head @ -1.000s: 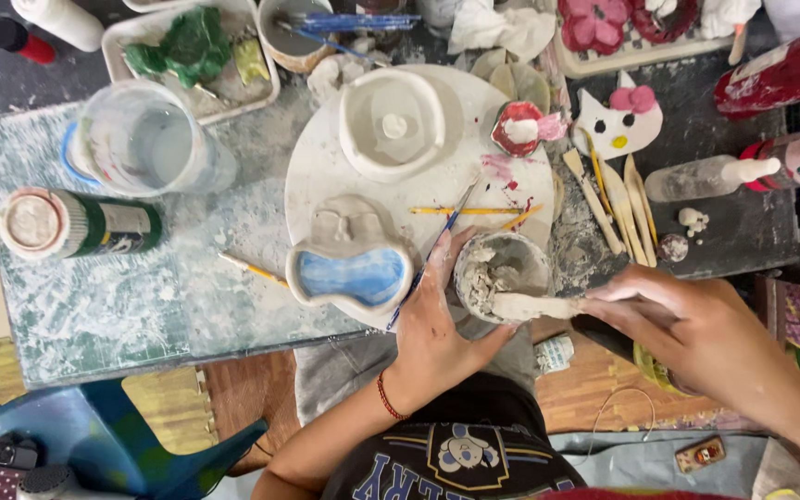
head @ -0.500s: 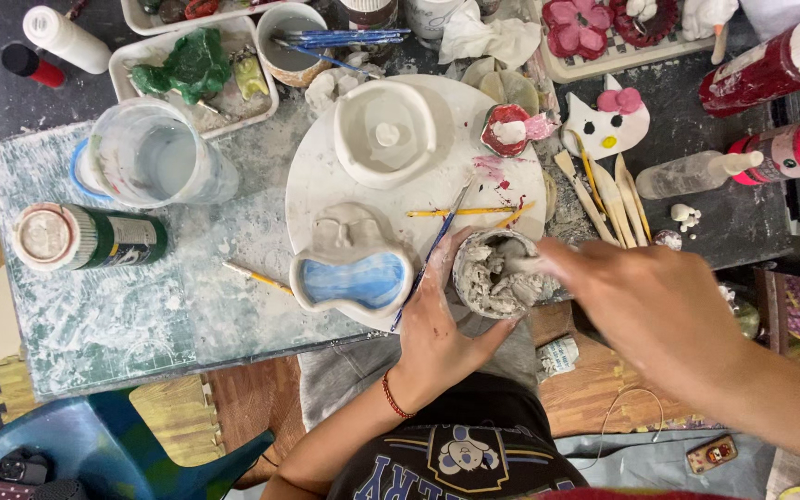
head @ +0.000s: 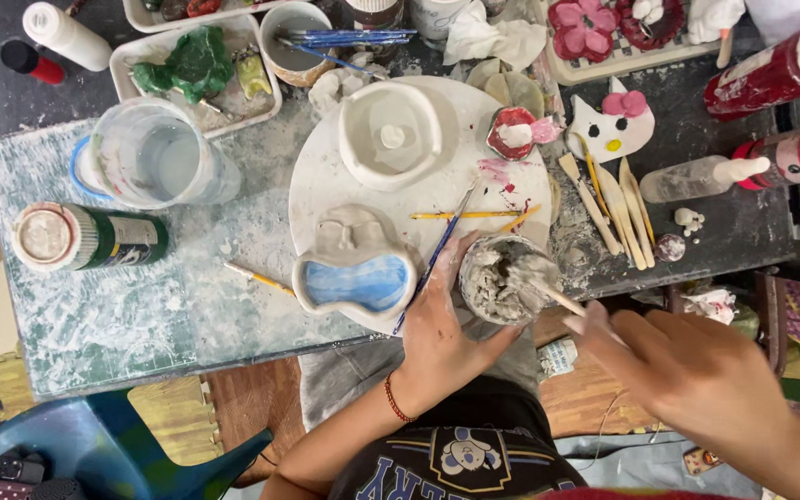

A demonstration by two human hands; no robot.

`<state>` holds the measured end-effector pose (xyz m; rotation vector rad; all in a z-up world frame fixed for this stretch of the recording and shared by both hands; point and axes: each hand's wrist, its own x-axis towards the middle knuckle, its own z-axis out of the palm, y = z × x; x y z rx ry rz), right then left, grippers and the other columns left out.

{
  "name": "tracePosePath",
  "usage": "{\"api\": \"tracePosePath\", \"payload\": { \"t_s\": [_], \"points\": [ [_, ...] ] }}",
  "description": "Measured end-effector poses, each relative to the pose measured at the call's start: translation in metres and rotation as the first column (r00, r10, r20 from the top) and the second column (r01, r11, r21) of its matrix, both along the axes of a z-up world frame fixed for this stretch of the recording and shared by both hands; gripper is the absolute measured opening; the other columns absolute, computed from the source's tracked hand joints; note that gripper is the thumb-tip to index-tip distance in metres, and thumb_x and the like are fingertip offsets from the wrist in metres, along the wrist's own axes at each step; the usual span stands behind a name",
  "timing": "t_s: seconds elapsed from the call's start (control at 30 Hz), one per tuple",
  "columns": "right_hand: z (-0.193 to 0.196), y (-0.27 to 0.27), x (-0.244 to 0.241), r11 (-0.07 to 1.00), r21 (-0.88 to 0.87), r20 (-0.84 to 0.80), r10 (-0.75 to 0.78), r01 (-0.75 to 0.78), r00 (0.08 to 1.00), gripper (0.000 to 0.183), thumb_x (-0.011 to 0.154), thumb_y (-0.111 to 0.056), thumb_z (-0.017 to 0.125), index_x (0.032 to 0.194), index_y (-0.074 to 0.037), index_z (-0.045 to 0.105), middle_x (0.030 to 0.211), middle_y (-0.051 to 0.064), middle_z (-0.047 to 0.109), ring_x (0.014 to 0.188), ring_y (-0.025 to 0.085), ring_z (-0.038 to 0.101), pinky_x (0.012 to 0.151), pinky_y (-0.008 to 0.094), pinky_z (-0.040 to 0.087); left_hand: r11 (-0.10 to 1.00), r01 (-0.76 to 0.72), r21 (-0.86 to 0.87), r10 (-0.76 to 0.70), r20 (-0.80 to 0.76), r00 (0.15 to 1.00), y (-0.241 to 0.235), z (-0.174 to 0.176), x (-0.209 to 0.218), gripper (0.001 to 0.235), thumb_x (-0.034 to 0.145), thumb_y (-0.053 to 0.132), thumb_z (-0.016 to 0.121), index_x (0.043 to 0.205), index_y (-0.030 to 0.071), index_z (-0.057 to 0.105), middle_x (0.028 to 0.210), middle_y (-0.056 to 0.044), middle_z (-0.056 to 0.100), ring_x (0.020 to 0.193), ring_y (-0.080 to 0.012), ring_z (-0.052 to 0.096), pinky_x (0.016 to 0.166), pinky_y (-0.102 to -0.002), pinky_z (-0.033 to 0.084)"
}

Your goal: The person mixes a grey clay-like substance in a small container using a wooden stick. They then unwrap a small green clay piece and begin to shape it with their hands.

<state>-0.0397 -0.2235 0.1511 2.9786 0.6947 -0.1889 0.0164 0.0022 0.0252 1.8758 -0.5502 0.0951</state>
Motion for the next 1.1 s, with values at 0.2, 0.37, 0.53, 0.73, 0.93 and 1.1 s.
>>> {"api": "tracePosePath", "payload": {
  "t_s": [0.2, 0.37, 0.53, 0.73, 0.93, 1.1],
  "points": [
    [0.007, -0.006, -0.009, 0.932, 0.327, -0.016, -0.161, 0.158, 0.987, 0.033, 0.082, -0.028, 0.077, 0.108, -0.008, 0.070, 0.067, 0.004, 0.067, 0.047, 0.016, 0.059, 0.041, 0.035, 0.041, 1.000, 0.011, -0.006, -0.010, 0.029, 1.000, -0.001, 0.000, 0.001, 0.116, 0.077, 0.024, 0.094, 0.158, -0.006, 0.016, 0.153, -0.024, 0.053, 0.135, -0.0374, 0.063, 0.113, -0.041, 0.053],
    [0.002, 0.014, 0.015, 0.907, 0.339, -0.176, -0.198, 0.248, 0.964, 0.025, 0.082, -0.023, 0.077, 0.103, -0.009, 0.072, 0.062, 0.005, 0.069, 0.041, 0.019, 0.062, 0.038, 0.037, 0.045, 1.000, -0.008, 0.012, 0.008, 0.024, 1.000, -0.003, 0.002, 0.001, 0.116, 0.077, 0.025, 0.094, 0.158, -0.004, 0.016, 0.153, -0.023, 0.052, 0.134, -0.0372, 0.064, 0.111, -0.042, 0.054],
    [-0.007, 0.037, 0.041, 0.950, 0.175, -0.255, -0.209, 0.258, 0.944, 0.027, 0.092, -0.024, 0.063, 0.115, -0.010, 0.067, 0.067, 0.005, 0.069, 0.047, 0.018, 0.063, 0.042, 0.032, 0.048, 0.998, -0.002, 0.068, 0.001, 0.015, 1.000, -0.004, -0.001, 0.000, 0.115, 0.073, 0.026, 0.094, 0.156, -0.003, 0.019, 0.151, -0.024, 0.053, 0.132, -0.0409, 0.063, 0.109, -0.044, 0.054],
    [-0.015, 0.026, 0.046, 0.879, 0.373, -0.205, -0.232, 0.295, 0.951, 0.026, 0.087, -0.021, 0.074, 0.107, -0.007, 0.067, 0.067, 0.007, 0.071, 0.043, 0.019, 0.063, 0.040, 0.034, 0.047, 1.000, -0.012, 0.018, 0.011, 0.044, 0.999, -0.005, -0.002, 0.000, 0.115, 0.079, 0.026, 0.093, 0.158, -0.003, 0.015, 0.154, -0.023, 0.052, 0.133, -0.0384, 0.065, 0.110, -0.042, 0.055],
    [-0.028, 0.012, 0.022, 0.533, 0.792, -0.259, -0.149, 0.298, 0.954, 0.021, 0.089, -0.014, 0.072, 0.108, -0.007, 0.066, 0.087, 0.003, 0.075, 0.073, 0.007, 0.072, 0.058, 0.027, 0.056, 1.000, 0.014, 0.008, -0.015, 0.037, 0.999, -0.001, -0.003, 0.000, 0.117, 0.077, 0.024, 0.093, 0.159, -0.004, 0.015, 0.154, -0.023, 0.050, 0.137, -0.0396, 0.061, 0.114, -0.044, 0.052],
    [-0.094, 0.025, 0.012, 0.239, 0.956, -0.098, -0.281, 0.169, 0.955, 0.017, 0.099, -0.019, 0.056, 0.094, -0.006, 0.066, 0.092, 0.016, 0.054, 0.064, 0.008, 0.054, 0.058, 0.026, 0.049, 1.000, 0.010, 0.026, -0.010, -0.012, 1.000, -0.002, 0.000, 0.000, 0.118, 0.075, 0.024, 0.094, 0.158, -0.004, 0.016, 0.154, -0.022, 0.051, 0.137, -0.0389, 0.060, 0.115, -0.044, 0.051]
  ]
}}
